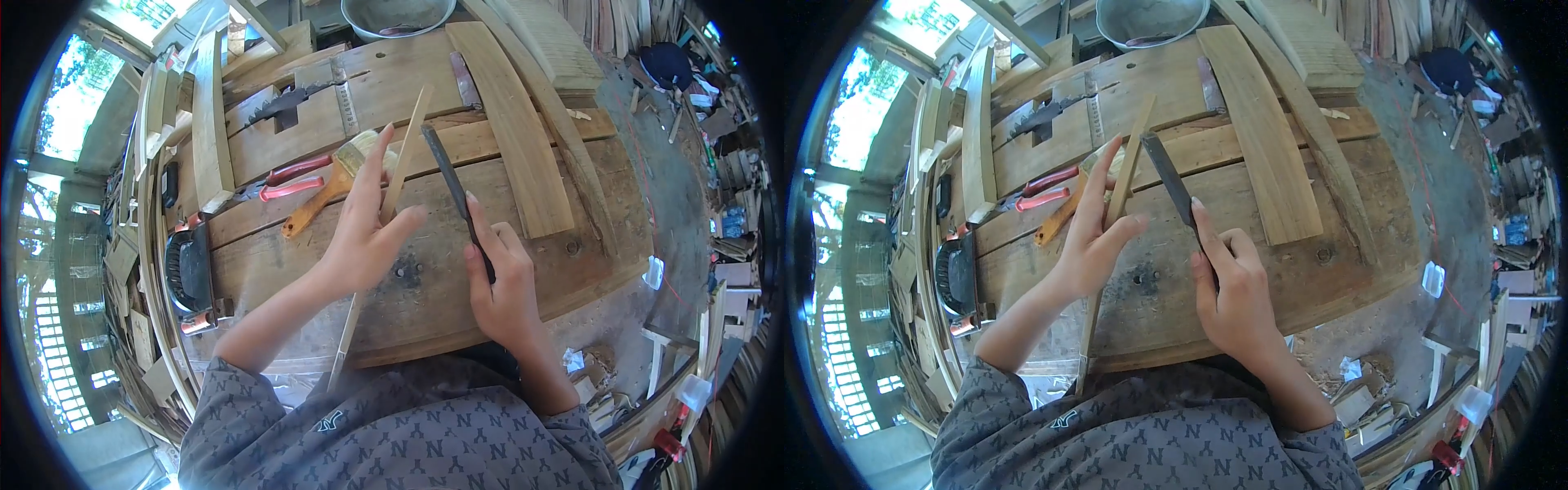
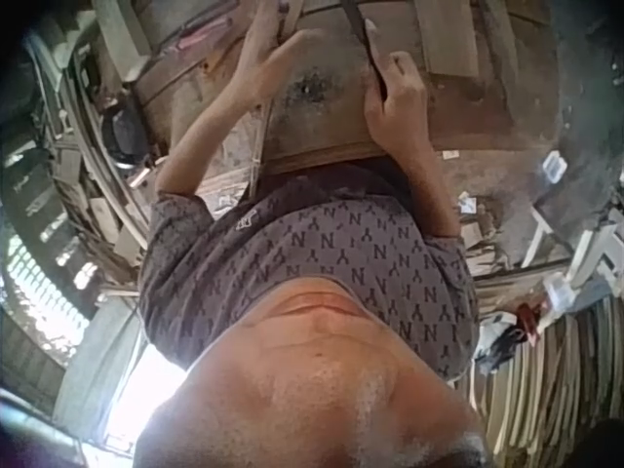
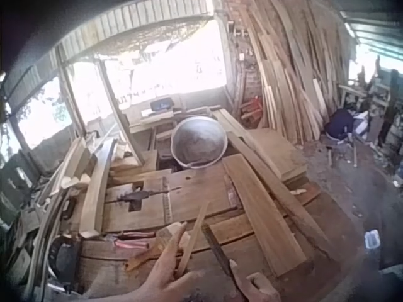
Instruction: Chiseling a piece of wood at a workbench.
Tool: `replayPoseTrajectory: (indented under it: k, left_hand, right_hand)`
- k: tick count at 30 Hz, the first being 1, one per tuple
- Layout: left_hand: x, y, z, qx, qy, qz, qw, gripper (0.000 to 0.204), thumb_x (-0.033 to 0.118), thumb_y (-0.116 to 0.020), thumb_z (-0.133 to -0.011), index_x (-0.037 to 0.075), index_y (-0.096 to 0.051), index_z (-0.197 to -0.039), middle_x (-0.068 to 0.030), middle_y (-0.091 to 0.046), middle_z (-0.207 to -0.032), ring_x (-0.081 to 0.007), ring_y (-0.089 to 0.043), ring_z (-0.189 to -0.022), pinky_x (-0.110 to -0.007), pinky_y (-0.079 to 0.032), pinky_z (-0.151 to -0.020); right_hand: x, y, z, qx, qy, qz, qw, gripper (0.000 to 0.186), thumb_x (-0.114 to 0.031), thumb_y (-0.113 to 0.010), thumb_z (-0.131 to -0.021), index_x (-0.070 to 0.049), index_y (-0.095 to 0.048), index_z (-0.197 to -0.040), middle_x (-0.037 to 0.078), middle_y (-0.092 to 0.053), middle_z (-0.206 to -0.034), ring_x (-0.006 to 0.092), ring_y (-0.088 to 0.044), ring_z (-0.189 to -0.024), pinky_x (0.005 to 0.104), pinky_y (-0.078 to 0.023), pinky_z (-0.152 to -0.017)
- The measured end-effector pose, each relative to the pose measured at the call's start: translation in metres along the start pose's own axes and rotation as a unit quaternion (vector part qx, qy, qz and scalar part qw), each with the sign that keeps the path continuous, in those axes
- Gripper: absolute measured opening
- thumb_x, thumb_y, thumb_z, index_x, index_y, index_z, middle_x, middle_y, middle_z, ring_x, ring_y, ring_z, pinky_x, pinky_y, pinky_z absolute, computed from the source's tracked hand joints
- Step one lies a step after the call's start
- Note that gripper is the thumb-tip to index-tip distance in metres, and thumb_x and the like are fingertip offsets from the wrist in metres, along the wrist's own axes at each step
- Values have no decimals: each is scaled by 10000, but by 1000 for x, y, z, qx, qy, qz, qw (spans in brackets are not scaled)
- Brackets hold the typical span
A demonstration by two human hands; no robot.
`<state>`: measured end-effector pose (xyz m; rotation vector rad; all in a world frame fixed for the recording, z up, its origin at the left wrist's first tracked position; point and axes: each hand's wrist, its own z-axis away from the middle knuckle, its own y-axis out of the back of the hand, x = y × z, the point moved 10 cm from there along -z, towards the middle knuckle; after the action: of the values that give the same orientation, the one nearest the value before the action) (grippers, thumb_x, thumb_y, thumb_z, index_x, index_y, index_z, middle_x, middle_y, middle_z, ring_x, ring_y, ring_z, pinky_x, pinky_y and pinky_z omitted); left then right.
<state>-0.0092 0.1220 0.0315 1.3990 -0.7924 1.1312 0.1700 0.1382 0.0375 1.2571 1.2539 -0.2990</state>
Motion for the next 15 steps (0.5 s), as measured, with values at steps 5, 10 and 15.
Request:
replayPoseTrajectory:
  k: [5, 10, 15]
  left_hand:
    - [19, -4, -13, -15, -115, -30, 993, 931, 139, -671, -888, 63, -131, -1642, -242, -427, -1464, -301, -493, -1191, -403, -368, -1105]
    - [23, -9, -16, -28, -29, 9, 999, 874, 160, -652, -950, 32, -123, -1634, -116, -542, -1144, -160, -545, -960, -308, -467, -902]
    - [38, -9, -22, -7, -51, 83, 995, 781, 171, -626, -992, 51, -173, -1616, -56, -508, -1006, -109, -490, -838, -264, -439, -758]
  right_hand:
    - [-8, -8, -4, -4, 13, -32, 999, 596, -44, -568, -985, -40, -409, -1559, 183, -523, -868, 323, -551, -743, 399, -486, -715]
    - [-18, -12, -8, 9, 66, -44, 997, 597, -21, -556, -980, -5, -394, -1555, 190, -541, -888, 316, -567, -751, 389, -491, -714]
    - [-25, -11, -9, 69, 76, -75, 992, 571, 12, -536, -974, 22, -419, -1533, 186, -559, -873, 304, -580, -722, 382, -497, -678]
